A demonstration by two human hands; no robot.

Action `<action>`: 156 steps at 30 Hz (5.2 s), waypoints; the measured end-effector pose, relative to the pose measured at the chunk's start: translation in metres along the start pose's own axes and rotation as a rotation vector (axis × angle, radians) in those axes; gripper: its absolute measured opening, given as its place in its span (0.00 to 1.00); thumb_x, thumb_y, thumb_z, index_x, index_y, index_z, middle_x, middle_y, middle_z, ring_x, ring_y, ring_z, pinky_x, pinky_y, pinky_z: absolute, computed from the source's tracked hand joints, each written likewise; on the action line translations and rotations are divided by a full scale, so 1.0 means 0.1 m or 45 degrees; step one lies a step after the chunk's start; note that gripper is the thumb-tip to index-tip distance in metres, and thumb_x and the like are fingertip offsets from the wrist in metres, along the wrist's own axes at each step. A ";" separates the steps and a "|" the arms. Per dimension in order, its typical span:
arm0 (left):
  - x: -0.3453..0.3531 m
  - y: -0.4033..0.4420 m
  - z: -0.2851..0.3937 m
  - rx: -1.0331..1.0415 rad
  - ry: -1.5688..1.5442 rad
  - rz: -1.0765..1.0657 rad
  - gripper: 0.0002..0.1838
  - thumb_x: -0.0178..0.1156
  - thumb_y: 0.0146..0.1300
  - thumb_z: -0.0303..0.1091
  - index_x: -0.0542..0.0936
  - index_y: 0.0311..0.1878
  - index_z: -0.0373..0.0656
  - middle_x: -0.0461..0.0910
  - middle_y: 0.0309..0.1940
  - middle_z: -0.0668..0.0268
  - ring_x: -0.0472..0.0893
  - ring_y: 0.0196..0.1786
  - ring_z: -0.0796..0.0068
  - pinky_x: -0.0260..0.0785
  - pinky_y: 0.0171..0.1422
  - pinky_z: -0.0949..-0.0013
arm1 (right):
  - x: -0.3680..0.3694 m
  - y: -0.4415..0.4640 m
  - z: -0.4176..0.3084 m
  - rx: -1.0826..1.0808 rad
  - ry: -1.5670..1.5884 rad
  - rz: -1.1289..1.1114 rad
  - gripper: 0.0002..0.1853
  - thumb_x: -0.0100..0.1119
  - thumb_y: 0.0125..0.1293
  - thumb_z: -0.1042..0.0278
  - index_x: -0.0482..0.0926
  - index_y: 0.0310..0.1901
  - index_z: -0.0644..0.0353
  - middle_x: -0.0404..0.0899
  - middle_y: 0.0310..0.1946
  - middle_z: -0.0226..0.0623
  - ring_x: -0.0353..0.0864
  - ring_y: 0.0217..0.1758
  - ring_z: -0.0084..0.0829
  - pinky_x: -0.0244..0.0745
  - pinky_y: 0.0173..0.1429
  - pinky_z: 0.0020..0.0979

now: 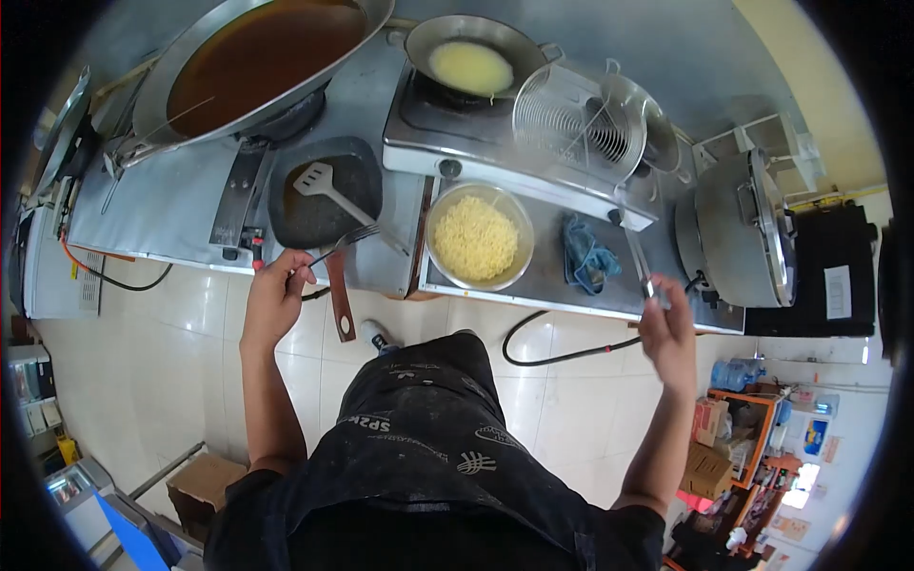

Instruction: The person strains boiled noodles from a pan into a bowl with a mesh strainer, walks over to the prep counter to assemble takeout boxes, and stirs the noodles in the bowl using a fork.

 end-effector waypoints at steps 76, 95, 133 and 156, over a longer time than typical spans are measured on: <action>-0.07 -1.51 -0.21 -0.695 -0.059 0.912 0.04 0.51 0.65 0.22 0.75 0.39 0.36 0.75 0.23 0.69 0.68 0.27 0.81 0.61 0.33 0.76 | 1.13 3.33 -0.99 -0.284 -0.795 -0.682 0.16 0.43 0.69 0.69 0.65 0.58 0.52 0.68 0.19 0.34 0.58 0.12 0.22 0.50 0.14 0.25; -0.25 -1.18 -0.34 -0.567 -0.081 0.775 0.05 0.50 0.65 0.22 0.75 0.40 0.35 0.76 0.23 0.67 0.70 0.28 0.81 0.62 0.34 0.76 | 0.70 3.04 -1.19 0.013 0.067 -0.729 0.23 0.43 0.70 0.70 0.56 0.65 0.61 0.61 0.18 0.27 0.51 0.12 0.15 0.45 0.13 0.20; -0.10 0.58 0.02 -0.049 -0.062 0.004 0.06 0.51 0.67 0.23 0.76 0.43 0.36 0.78 0.28 0.67 0.74 0.32 0.80 0.65 0.40 0.76 | 0.85 -0.32 1.05 -0.755 -1.579 0.193 0.31 0.54 0.47 0.74 0.73 0.58 0.58 0.67 0.23 0.30 0.69 0.22 0.28 0.68 0.22 0.30; -0.08 0.62 0.07 -0.072 -0.013 0.045 0.06 0.51 0.66 0.23 0.76 0.43 0.37 0.78 0.26 0.67 0.74 0.32 0.80 0.66 0.40 0.76 | 0.66 -0.18 1.27 -0.063 -0.490 0.072 0.05 0.57 0.62 0.80 0.80 0.36 0.73 0.81 0.38 0.54 0.71 0.23 0.17 0.69 0.29 0.26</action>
Point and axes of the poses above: each hand's wrist, its own y-axis towards the middle knuckle, its own x-axis out of the palm, z = x × y, the point moved 8 cm from there along y, towards the middle knuckle
